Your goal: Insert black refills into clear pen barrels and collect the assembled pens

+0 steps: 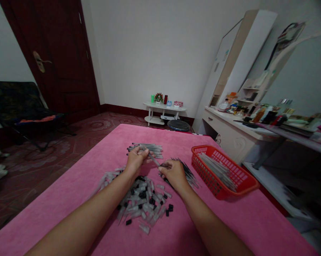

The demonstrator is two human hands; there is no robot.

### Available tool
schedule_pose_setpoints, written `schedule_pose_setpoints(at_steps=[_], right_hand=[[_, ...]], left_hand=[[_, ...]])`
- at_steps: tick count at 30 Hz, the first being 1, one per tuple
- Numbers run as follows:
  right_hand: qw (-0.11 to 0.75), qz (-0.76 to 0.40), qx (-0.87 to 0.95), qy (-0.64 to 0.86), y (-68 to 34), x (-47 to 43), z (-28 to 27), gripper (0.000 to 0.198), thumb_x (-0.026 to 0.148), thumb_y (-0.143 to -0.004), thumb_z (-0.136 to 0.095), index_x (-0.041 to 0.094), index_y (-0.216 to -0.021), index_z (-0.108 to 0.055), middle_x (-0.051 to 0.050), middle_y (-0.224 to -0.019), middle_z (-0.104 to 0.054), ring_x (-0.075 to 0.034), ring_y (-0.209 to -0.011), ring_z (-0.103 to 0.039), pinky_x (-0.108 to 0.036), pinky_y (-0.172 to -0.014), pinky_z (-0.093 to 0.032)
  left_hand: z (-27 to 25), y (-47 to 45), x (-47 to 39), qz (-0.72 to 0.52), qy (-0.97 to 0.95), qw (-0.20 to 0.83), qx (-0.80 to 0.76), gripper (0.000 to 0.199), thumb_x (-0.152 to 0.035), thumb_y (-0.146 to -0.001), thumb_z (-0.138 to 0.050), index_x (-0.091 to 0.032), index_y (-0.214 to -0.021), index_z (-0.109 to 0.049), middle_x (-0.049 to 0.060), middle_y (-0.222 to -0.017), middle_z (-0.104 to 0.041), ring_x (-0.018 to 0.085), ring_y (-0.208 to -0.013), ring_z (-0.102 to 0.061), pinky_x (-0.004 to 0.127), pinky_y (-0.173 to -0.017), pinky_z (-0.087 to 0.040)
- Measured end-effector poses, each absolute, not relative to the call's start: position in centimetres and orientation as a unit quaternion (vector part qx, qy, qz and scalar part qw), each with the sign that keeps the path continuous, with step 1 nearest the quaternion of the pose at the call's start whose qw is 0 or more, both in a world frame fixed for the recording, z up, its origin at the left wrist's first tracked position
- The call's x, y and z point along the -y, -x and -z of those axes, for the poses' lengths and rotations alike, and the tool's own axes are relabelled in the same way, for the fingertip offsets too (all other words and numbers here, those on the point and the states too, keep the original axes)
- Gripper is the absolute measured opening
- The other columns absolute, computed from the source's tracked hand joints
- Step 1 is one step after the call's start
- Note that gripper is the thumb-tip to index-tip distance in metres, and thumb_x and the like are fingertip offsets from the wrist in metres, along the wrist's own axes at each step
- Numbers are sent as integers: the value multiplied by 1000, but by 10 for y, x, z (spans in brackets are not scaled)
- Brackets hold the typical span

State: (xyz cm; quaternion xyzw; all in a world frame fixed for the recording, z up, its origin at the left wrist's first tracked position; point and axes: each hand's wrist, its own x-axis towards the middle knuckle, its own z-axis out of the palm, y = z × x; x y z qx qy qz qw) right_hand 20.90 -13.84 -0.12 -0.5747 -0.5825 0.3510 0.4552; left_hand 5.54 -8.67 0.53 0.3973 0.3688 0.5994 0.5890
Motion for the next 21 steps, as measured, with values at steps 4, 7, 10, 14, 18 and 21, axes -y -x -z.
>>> schedule_pose_setpoints(at_steps=[4,7,10,14,18,21], right_hand=[[440,-298,606,593,-209,139,1,8,21,-66,-61,15,-66,-65,-4,-58,-67,-16,-50,-60,-24,-49,-42],[391,-158,659,623,-210,143,-3,6,21,-67,-62,18,-66,-67,-5,-65,-69,-18,-60,-63,-24,-55,-41],[334,-28,684,648,-211,148,-8,7,18,-68,-61,20,-69,-68,-5,-70,-70,-19,-66,-64,-24,-59,-39],[306,-5,678,668,-210,150,-7,6,19,-67,-61,21,-71,-67,-5,-70,-70,-19,-67,-64,-24,-58,-37],[326,-82,692,639,-204,151,1,8,23,-67,-66,22,-74,-66,-2,-70,-69,-16,-63,-62,-23,-56,-37],[353,-160,713,585,-198,152,3,21,32,-65,-71,22,-83,-66,-1,-70,-69,-15,-60,-60,-22,-54,-38]], left_hand=[[-7,-57,90,-602,-390,585,-378,26,-22,-66,-70,-15,-82,-52,4,-69,-70,20,-64,-69,28,-54,-56],[-11,-58,92,-606,-383,584,-382,26,-21,-64,-72,-14,-80,-52,4,-68,-69,19,-62,-69,27,-52,-56],[-15,-56,90,-622,-363,578,-385,25,-20,-64,-72,-13,-78,-53,4,-65,-68,17,-58,-67,25,-50,-56],[-17,-48,84,-640,-333,571,-392,23,-20,-65,-72,-13,-76,-54,4,-65,-68,15,-55,-66,23,-50,-56],[-18,-44,81,-650,-321,570,-388,20,-21,-68,-70,-13,-77,-54,3,-67,-68,14,-58,-66,22,-51,-56],[-17,-43,82,-651,-325,574,-375,21,-22,-67,-70,-14,-78,-54,3,-69,-68,15,-60,-67,23,-51,-56]])
